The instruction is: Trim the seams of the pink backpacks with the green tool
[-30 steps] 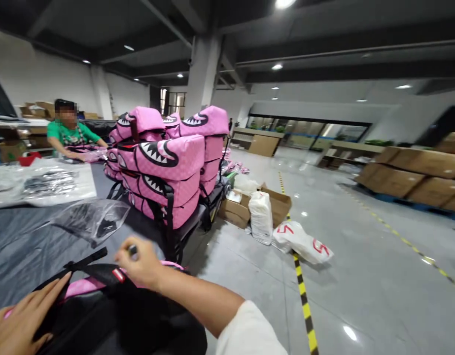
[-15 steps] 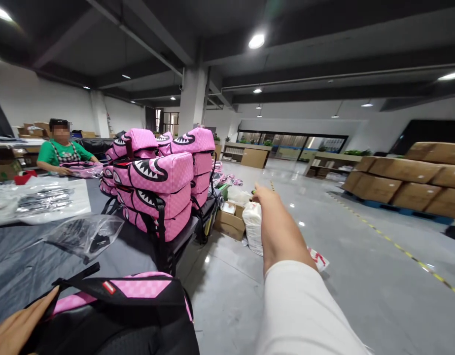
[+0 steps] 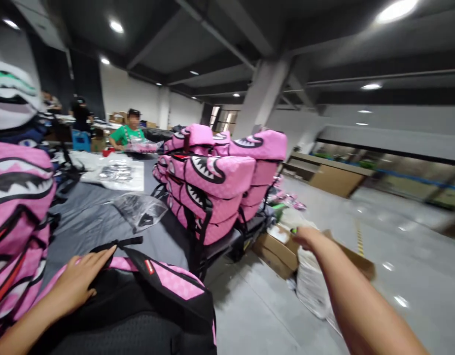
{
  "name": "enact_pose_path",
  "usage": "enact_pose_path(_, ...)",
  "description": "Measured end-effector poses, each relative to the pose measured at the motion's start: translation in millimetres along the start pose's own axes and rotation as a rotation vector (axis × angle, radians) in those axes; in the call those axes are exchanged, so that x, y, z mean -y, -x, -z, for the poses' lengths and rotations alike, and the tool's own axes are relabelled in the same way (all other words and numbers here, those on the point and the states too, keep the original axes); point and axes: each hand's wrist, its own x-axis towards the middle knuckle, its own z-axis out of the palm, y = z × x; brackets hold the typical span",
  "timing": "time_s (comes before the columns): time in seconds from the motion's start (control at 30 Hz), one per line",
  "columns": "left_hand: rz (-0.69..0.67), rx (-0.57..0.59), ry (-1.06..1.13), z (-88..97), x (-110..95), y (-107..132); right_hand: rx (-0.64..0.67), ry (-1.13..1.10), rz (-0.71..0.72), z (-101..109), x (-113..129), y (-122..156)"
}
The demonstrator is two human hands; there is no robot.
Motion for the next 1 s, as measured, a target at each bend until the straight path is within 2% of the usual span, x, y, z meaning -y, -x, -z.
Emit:
enact_pose_path(0.07,0.015,-0.003,0.040,5.5,-3,0,0.230,0.066,0.064,-34,31,9)
enact_pose_path(0.13,0.028,-0.009,0.060,5.9,-4,1,0.431,0.094,0.180,-71,60,33)
enact_pose_path(0.2,0.029,-0.013,0.067,5.4,-5,2,0.575,0.093,0.325,-101,87,68)
enact_pose_path(0.27,0.025,-0.005,0.065,5.9,-6,3,0.663,0.069,0.520,-116,112,106)
enact_pose_path(0.3,0.023,0.001,0.064,6.6,-7,3,0.688,0.084,0.662,-116,124,123)
enact_pose_path(0.37,0.022,0.010,0.059,8.2,-7,4,0.729,0.103,0.835,-108,145,149)
enact_pose_path(0.47,0.022,0.008,0.054,8.5,-6,4,0.723,0.013,0.929,-90,164,165)
enact_pose_path(0.53,0.020,0.000,0.058,6.9,-6,4,0.676,-0.081,0.952,-85,170,165)
enact_pose_path(0.63,0.020,-0.007,0.062,4.0,-6,4,0.603,-0.103,0.961,-92,173,163)
enact_pose_path(0.83,0.025,0.001,0.061,5.5,-6,6,0.581,-0.058,0.954,-111,173,164)
enact_pose_path(1.0,0.030,0.026,0.064,7.1,-6,4,0.586,-0.033,0.864,-116,163,147)
